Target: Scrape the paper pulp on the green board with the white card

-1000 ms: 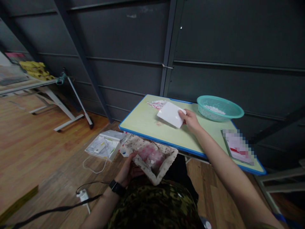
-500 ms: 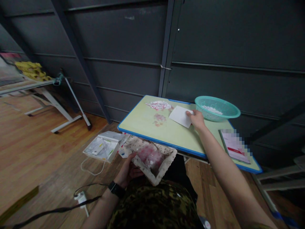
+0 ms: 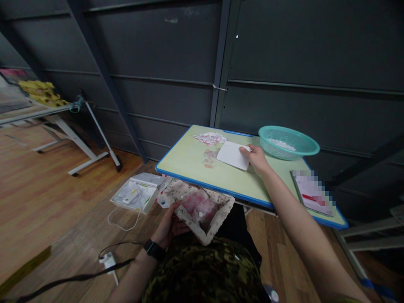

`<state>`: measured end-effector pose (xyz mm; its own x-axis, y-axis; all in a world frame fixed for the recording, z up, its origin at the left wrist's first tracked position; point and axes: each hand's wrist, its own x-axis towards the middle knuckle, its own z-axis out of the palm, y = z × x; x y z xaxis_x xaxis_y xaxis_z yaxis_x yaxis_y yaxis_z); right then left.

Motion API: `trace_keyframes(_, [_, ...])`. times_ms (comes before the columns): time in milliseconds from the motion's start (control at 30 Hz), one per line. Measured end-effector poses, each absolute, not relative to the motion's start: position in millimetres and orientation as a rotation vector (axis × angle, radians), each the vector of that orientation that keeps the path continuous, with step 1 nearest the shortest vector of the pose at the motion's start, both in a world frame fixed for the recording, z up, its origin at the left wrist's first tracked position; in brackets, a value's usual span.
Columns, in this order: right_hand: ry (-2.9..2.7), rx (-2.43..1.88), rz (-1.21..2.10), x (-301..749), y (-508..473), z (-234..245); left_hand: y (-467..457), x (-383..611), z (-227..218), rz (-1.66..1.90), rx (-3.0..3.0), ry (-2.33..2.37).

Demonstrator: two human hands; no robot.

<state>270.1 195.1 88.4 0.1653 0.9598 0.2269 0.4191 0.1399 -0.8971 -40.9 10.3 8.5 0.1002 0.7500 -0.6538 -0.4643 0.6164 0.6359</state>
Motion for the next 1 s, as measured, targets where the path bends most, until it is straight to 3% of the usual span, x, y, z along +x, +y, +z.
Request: trace_keyframes(1000, [-1.699, -1.401, 0.814, 275.7, 184.8, 95.9, 10.9, -40.8, 7.1, 0.908, 0.283, 1.161])
